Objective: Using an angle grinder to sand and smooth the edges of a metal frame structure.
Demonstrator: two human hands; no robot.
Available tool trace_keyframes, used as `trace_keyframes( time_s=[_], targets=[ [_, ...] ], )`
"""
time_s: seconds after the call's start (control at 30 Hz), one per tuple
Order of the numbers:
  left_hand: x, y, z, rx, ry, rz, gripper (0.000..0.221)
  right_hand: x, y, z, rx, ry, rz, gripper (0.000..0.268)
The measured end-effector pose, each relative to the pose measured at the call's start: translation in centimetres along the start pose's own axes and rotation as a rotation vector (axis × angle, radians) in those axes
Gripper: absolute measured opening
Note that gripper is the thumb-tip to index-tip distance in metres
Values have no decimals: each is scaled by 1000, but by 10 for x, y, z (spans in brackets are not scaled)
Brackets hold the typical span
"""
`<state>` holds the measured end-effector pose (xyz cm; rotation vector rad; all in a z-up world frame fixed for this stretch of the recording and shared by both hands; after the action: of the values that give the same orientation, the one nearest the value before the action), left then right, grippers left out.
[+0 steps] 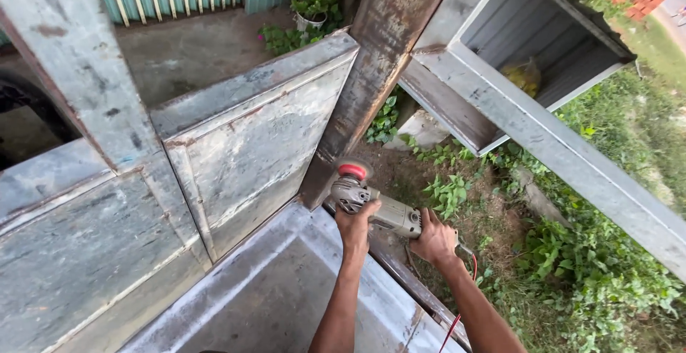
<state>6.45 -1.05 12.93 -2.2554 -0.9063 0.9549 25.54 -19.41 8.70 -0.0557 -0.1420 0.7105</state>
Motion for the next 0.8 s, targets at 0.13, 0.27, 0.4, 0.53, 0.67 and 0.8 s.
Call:
trace_keyframes(
  time_s=[0.13,0.27,0.4,0.53,0.67,0.8],
  targets=[
    [-7,-21,-17,-27,2,-100,91,15,9,21,34,-73,31,77],
    [-34,-52,-46,33,82,-255,86,22,-14,36,146,-197,11,82],
    [-61,-97,-85,66,211,-299,85,34,-15,80,200,-295,-6,75],
    [-60,-107,-110,159,239,-378,95,35,-5,127,340,-461,48,65],
    [-76,-138,-107,163,189,-404,94,39,3,122,344,-517,60,73],
    [-68,-107,-76,213,163,-369,90,14,19,102,283,-441,54,69]
  ],
)
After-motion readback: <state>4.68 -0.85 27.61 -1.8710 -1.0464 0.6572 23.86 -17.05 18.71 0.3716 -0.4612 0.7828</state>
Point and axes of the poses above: each hand's wrist, its own x-axis towards the middle knuckle, its own z-axis out of the back of the hand, y = z × x, the point moved 8 cm from there along x, towards the middle knuckle
